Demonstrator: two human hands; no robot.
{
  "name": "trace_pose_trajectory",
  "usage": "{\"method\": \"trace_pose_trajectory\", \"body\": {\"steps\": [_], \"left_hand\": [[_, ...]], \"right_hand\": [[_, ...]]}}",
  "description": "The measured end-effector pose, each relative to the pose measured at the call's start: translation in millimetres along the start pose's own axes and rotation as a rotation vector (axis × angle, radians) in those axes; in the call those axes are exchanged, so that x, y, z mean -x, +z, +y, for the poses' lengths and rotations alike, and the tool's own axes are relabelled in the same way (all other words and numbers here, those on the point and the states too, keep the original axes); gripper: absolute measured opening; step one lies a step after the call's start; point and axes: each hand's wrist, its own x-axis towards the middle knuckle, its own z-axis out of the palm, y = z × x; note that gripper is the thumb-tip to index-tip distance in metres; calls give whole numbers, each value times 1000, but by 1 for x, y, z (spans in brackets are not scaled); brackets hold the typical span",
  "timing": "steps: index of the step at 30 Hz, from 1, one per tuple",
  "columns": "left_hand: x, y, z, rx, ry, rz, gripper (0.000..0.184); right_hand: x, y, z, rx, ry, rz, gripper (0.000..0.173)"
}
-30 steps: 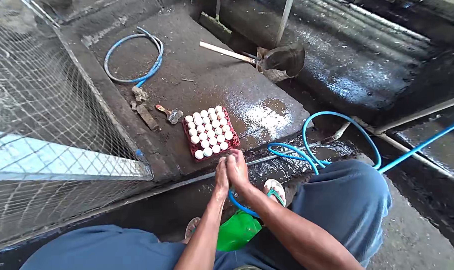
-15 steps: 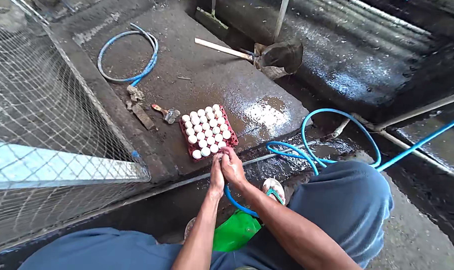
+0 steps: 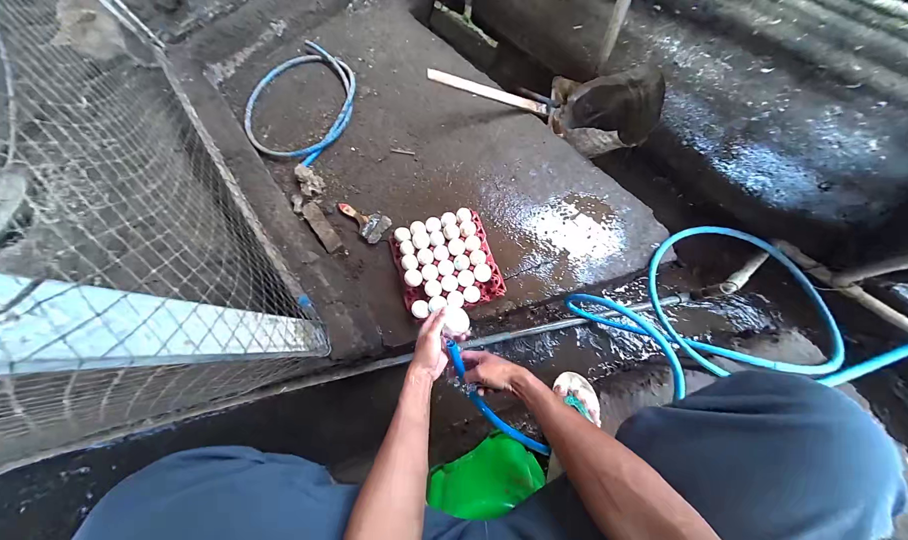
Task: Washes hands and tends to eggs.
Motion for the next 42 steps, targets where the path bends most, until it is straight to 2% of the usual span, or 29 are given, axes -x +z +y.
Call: {"method": "trace_pose_trajectory", "body": {"steps": [5,9,15,20,23,27,33,38,42], "left_hand": [[-64,-46,5,-74,76,254,39],[-111,-80,0,-292,116,353,47],[-145,-92,-11,-583,-15,331,59],[-160,-92,-6,-649,-78,331,71],[-170,-91,1,-675,-124,365,69],[-183,-85,9,-861,-173,352,73],[-190,-82,9,-1095,-108,372,57],[-193,-80,14,-1179,-111,332,63],[-196,-82,16,-1207,-128,318,59]], "right_hand": [[-8,5,-1,44,-7,4,33],[-3,4,-3,86,-1,23,33],[3,-1,0,89,-20,52,33],[3,-3,1,111,-25,46,35],[1,-4,-1,140,-1,53,35],[1,-4,-5,201,8,58,35],[-2,-5,-6,225,27,59,35],[-4,-6,-7,231,41,53,35],[-5,-7,-7,234,53,53,36]]}}
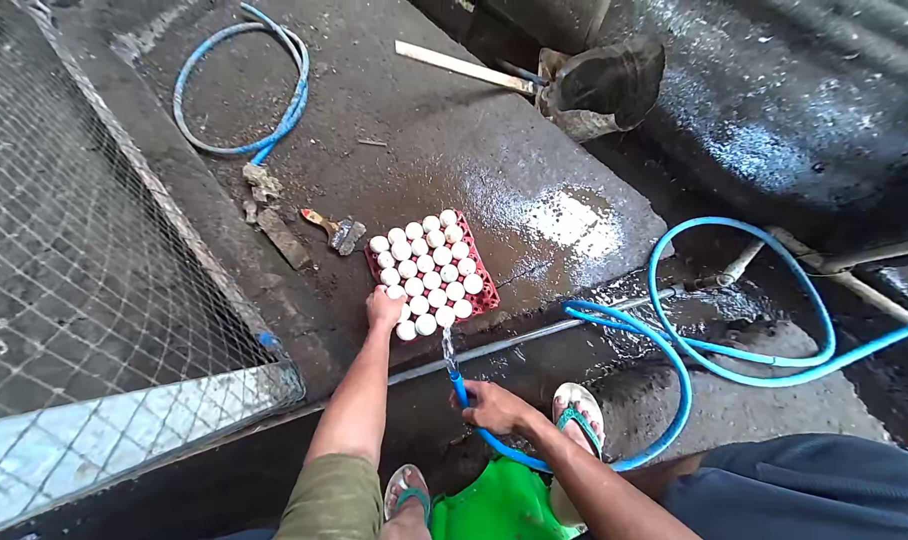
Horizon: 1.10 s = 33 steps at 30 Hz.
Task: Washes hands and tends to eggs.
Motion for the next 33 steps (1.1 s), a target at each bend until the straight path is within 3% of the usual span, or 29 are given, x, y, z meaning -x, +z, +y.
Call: {"method": "trace_pose_trajectory", "body": {"steps": [3,12,22,25,28,33], "left_hand": [[7,0,-2,52,-16,48,57],[22,17,-28,583,-73,220,56],[49,5,-37,922,63,282,49],[83,6,-19,1048,80,117,41],[123,14,3,1185,16,-208,36],[180,20,19,1249,-57,-422,49]], "right_hand": [[0,-2,-1,7,10,3,36],[0,0,-1,56,-4,15,36],[-4,0,-1,67,-4,17,35],[-9,1,-2,75,-19,8,34],[-15,0,-4,90,-34,-19,35],[-10,-10,-16,239,55,-6,41]]}}
